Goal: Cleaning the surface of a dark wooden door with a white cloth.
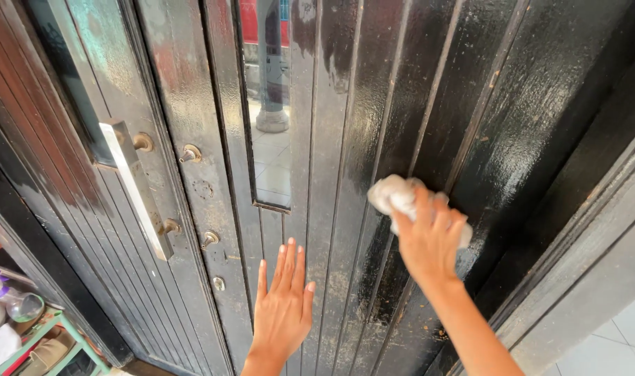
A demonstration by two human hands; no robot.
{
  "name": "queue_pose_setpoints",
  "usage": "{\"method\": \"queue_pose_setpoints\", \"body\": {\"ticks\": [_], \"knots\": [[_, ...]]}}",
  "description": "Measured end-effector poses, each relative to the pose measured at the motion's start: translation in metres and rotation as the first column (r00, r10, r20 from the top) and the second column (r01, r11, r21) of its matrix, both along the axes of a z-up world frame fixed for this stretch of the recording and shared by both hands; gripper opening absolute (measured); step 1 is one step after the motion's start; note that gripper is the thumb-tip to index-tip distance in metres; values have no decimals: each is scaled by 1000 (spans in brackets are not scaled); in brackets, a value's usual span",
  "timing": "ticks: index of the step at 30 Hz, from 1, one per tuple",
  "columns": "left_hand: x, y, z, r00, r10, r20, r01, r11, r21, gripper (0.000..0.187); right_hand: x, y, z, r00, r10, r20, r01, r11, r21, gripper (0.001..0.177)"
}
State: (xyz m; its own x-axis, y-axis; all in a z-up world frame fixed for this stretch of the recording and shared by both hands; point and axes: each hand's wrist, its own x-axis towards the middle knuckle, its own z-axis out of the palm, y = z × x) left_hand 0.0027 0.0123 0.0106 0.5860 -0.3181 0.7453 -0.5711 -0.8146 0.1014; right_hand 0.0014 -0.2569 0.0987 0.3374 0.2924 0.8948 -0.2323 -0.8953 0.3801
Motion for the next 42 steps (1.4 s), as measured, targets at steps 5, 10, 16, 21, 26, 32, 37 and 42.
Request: {"method": "queue_pose_setpoints", "body": {"ticks": [5,10,16,21,26,32,37,42], "knots": [[3,-1,-3,1000,7,11,-7,1000,7,61,12,15,-98,940,-35,-339,-6,993,-119,37],[6,-1,-12,1000,3,12,-3,1000,-12,63,21,2,-207,872,-154,-465,-96,877,-471,25],[15,6,-14,1000,3,24,-3,1000,-27,63,18,10,-144,790,4,-613,-358,814,-457,36],[18,11,-5,999,10,41,-9,1000,-22,62,21,45,21,838,307,-452,-220,947,236,39],[23,17,-1,999,9,31,-8,999,-31,63,32,39,109,971,232,52,-237,962,132,46],[28,25,1,999,15,36,-14,999,-42,62,49,60,72,993,73,88,-75,997,13,24],[33,32,-4,999,23,35,-22,1000,-23,63,50,88,-45,980,11,-198,-49,981,-188,25],[40,38,-16,999,16,52,-13,999,-43,65,61,77,-196,880,-39,-473,-223,846,-484,41]]}}
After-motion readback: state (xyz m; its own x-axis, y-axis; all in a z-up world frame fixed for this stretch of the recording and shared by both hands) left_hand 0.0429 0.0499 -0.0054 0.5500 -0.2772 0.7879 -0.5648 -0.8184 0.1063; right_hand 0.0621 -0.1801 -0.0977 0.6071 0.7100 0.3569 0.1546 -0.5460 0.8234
